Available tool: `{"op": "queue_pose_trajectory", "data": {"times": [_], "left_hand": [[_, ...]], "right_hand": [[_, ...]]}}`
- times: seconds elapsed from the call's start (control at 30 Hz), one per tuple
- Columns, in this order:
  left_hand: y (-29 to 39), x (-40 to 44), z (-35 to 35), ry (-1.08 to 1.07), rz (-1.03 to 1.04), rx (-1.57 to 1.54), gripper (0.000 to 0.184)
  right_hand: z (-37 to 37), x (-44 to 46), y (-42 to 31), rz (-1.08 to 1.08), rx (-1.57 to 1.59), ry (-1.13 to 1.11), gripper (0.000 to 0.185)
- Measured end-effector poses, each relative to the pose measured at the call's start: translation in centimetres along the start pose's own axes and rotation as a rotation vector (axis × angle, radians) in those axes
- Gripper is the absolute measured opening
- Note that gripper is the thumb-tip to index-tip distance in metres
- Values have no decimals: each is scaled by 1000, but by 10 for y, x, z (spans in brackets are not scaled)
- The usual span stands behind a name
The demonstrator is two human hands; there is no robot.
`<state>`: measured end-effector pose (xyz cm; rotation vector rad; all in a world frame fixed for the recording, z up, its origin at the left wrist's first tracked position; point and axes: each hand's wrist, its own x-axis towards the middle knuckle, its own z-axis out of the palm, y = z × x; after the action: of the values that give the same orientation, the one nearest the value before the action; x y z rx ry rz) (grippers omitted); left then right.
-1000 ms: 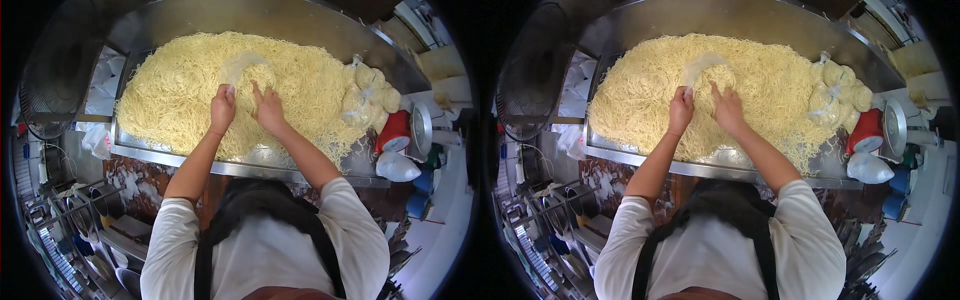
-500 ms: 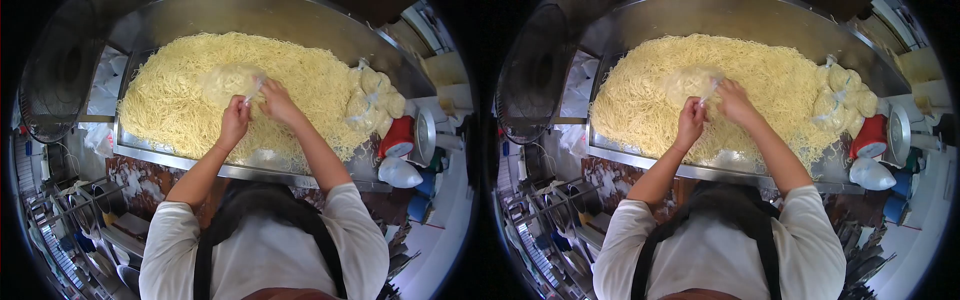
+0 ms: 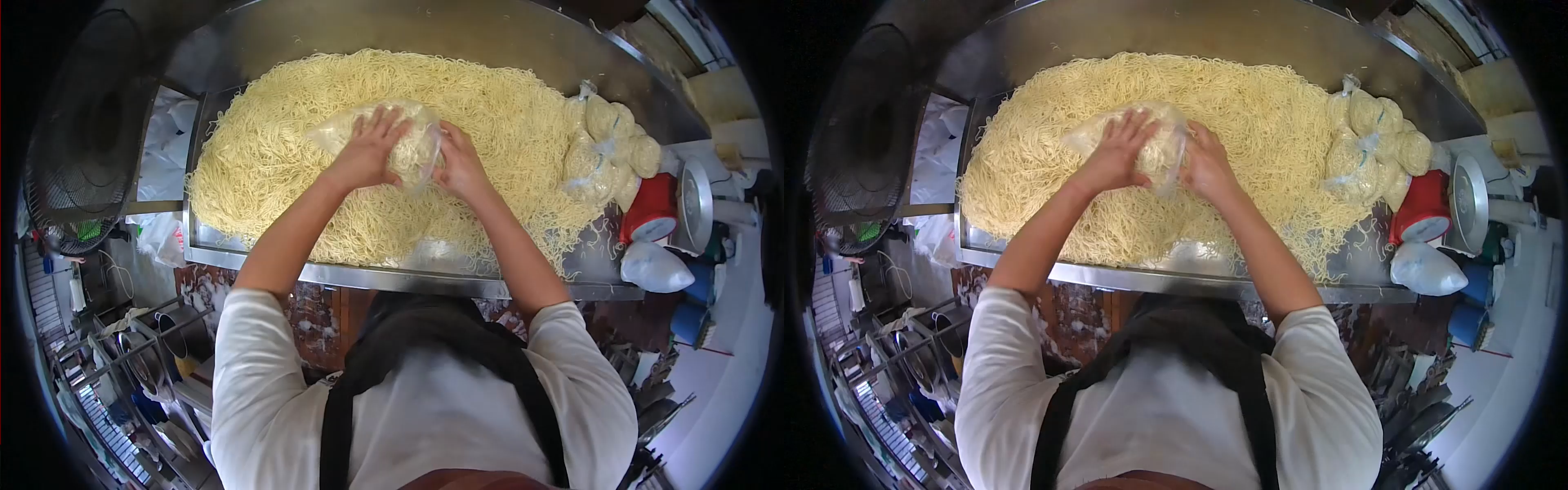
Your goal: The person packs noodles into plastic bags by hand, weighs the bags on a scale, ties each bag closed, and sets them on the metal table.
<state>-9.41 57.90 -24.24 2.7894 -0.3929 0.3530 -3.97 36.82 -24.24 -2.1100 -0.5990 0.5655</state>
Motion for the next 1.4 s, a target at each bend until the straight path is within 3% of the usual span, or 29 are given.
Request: {"op": "queue_pose_trajectory", "data": {"times": [0.03,0.1,0.23,0.33,0.43,0.47,0.53,0.6,0.67,0.73,0.83,0.93,1.0,1.03,1.07,1.1,1.17,1.2,1.33,1.4], "left_hand": [[-6,6,9,-58,-7,19,59],[-12,21,16,-230,-91,-139,55],[-36,28,-5,-151,-248,-280,48],[-26,25,-88,-75,-300,-414,36],[-18,14,-143,71,-206,-286,35],[-16,8,-156,86,-184,-245,35],[-13,-2,-173,122,-141,-166,35],[-19,-17,-171,126,-188,-169,36],[-40,-38,-152,179,-222,-214,38],[-71,-65,-108,262,-241,-307,39],[-82,-88,-60,252,-227,-44,43],[-49,-108,-32,398,-413,95,48],[-3,-113,-24,454,-510,65,46],[21,-112,-23,456,-534,7,45],[32,-111,-23,461,-556,-48,43],[30,-113,-16,442,-588,-51,39],[12,-120,20,405,-644,-59,31],[-5,-123,31,373,-666,-52,15],[1,-96,-3,466,-913,-788,21],[30,-78,-23,517,-863,-900,20]], "right_hand": [[3,-4,9,-136,-513,39,92],[21,-10,10,-93,-571,126,100],[46,-2,6,-98,-503,314,105],[34,19,3,-60,-445,333,87],[21,40,38,-161,-288,294,57],[12,40,28,-57,-75,331,38],[-16,40,34,-14,-37,341,44],[-49,40,60,58,-236,366,49],[-80,52,133,20,-287,382,45],[-113,57,187,157,-354,367,49],[-148,84,254,112,-658,234,55],[-143,71,87,277,-760,-226,56],[-95,59,30,-57,-977,35,59],[-68,81,24,-63,-947,-171,62],[-36,59,-23,-173,-846,-95,59],[-5,67,-22,-368,-807,-168,59],[40,62,-48,-503,-875,-216,62],[60,72,-47,-469,-853,-288,58],[110,117,-26,-509,-586,-408,42],[122,124,-46,-361,21,-458,36]]}}
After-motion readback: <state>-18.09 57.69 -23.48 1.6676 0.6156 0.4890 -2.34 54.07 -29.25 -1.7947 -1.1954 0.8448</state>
